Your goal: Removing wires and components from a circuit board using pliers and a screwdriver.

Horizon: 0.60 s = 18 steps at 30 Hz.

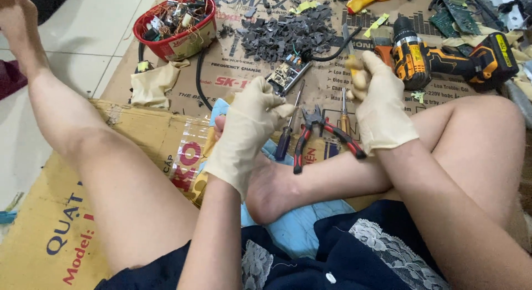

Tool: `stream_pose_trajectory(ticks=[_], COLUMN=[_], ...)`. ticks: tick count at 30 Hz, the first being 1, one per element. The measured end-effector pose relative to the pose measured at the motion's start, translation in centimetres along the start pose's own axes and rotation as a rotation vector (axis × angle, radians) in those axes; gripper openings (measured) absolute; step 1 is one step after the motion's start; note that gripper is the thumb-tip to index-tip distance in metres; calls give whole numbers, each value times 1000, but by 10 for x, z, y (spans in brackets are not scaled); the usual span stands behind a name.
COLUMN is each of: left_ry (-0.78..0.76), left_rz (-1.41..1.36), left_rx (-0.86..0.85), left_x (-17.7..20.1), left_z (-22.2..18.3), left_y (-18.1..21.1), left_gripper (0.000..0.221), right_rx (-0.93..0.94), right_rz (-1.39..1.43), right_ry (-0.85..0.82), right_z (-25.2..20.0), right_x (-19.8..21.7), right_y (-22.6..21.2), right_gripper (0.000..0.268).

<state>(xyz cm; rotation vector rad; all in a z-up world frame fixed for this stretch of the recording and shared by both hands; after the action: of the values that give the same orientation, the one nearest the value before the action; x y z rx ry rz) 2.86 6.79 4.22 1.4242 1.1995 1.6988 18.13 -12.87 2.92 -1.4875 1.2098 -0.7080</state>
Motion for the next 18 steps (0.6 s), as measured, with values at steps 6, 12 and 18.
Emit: stream_pose_trajectory(ticks=[6, 12, 18], left_ry=[-35, 43, 40], left_rz=[369, 434, 458], left_rx=[134, 49, 448], left_x=[3, 20, 38], left_z=[5, -12, -13], left_y=[-50, -34, -96], left_gripper=[27, 19, 26], right_rx=[537, -170, -253], right_rz=[-825, 511, 798], right_ry=[-21, -20, -192], right_z=[-26, 7, -31], right_x=[-2, 31, -14], right_y=[-45, 18, 4], right_gripper=[74, 54, 64])
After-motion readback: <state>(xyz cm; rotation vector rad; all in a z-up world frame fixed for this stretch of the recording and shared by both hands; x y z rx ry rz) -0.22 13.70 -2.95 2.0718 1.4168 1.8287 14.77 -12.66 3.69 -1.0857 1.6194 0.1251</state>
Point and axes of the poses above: each hand's wrist, its own z-axis towards the middle knuckle, its own x-axis out of the back of the hand, y = z × x, the point moved 9 cm from there along z, towards the middle knuckle, and after that the axes turned 14 degrees about -y, right-handed, at the moved point
